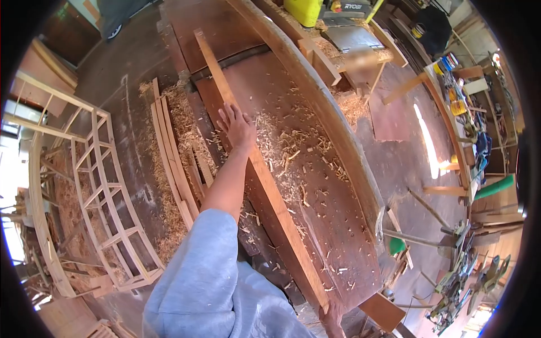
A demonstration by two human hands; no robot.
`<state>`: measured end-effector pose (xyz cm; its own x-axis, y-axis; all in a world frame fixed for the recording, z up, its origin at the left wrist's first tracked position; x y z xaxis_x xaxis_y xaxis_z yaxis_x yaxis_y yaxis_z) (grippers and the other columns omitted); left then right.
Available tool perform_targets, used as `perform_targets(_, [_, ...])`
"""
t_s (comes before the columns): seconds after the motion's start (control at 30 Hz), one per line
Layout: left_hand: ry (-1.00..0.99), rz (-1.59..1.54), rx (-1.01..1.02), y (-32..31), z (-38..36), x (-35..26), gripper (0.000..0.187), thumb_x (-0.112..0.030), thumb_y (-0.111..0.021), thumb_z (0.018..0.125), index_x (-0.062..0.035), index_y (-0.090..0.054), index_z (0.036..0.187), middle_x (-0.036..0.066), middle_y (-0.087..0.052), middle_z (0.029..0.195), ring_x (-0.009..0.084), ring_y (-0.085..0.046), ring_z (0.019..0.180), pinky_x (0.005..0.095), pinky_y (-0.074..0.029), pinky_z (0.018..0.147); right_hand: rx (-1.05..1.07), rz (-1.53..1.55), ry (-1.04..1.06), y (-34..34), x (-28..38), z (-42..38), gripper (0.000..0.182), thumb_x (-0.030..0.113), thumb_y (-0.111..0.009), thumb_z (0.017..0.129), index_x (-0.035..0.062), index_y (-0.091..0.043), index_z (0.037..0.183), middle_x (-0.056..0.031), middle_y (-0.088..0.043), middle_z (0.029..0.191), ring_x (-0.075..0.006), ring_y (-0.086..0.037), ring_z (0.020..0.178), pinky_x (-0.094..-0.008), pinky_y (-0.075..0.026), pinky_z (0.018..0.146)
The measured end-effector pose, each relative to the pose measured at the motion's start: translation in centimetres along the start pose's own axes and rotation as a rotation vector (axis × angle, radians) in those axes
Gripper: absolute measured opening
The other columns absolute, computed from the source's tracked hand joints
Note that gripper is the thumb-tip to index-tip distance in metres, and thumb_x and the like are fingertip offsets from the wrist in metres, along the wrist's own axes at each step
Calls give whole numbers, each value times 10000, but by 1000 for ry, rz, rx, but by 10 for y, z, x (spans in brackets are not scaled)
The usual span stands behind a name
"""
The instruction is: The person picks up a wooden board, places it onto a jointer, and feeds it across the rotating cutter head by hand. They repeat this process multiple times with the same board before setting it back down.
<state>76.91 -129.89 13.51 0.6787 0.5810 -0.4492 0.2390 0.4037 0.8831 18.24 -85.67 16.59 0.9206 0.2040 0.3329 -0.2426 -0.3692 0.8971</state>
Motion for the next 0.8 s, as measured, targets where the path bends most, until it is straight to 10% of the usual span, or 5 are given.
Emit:
perform_targets(0.6, [-198, -41, 7, -4, 121, 11, 614, -427, -329, 1007, 15, -394, 1429, 162, -219, 1580, 402, -85, 1474, 610, -29, 1169, -102, -57, 156, 20, 91, 135, 532, 173, -706, 751, -34, -516, 1203, -226, -585, 941, -398, -582, 827, -498, -479, 728])
perform_targets(0.8, [-217, -394, 214, 33, -83, 9, 848, -525, -494, 936, 22, -192, 1508, 226, -19, 1602, 424, 26, 1474, 545, -5, 1185, -82, 22, 74, 18, 131, 204, 612, 153, -697, 766, -10, -471, 1311, -229, -587, 1117, -403, -576, 1028, -484, -476, 886])
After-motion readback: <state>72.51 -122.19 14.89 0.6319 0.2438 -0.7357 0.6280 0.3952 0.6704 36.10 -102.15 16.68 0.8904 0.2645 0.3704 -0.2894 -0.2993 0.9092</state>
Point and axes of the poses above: each hand's wrist, its own z-axis towards the middle knuckle, its own y-axis out of the back of the hand, x = y × z, the point moved 10 cm from there along z, towards the middle knuckle
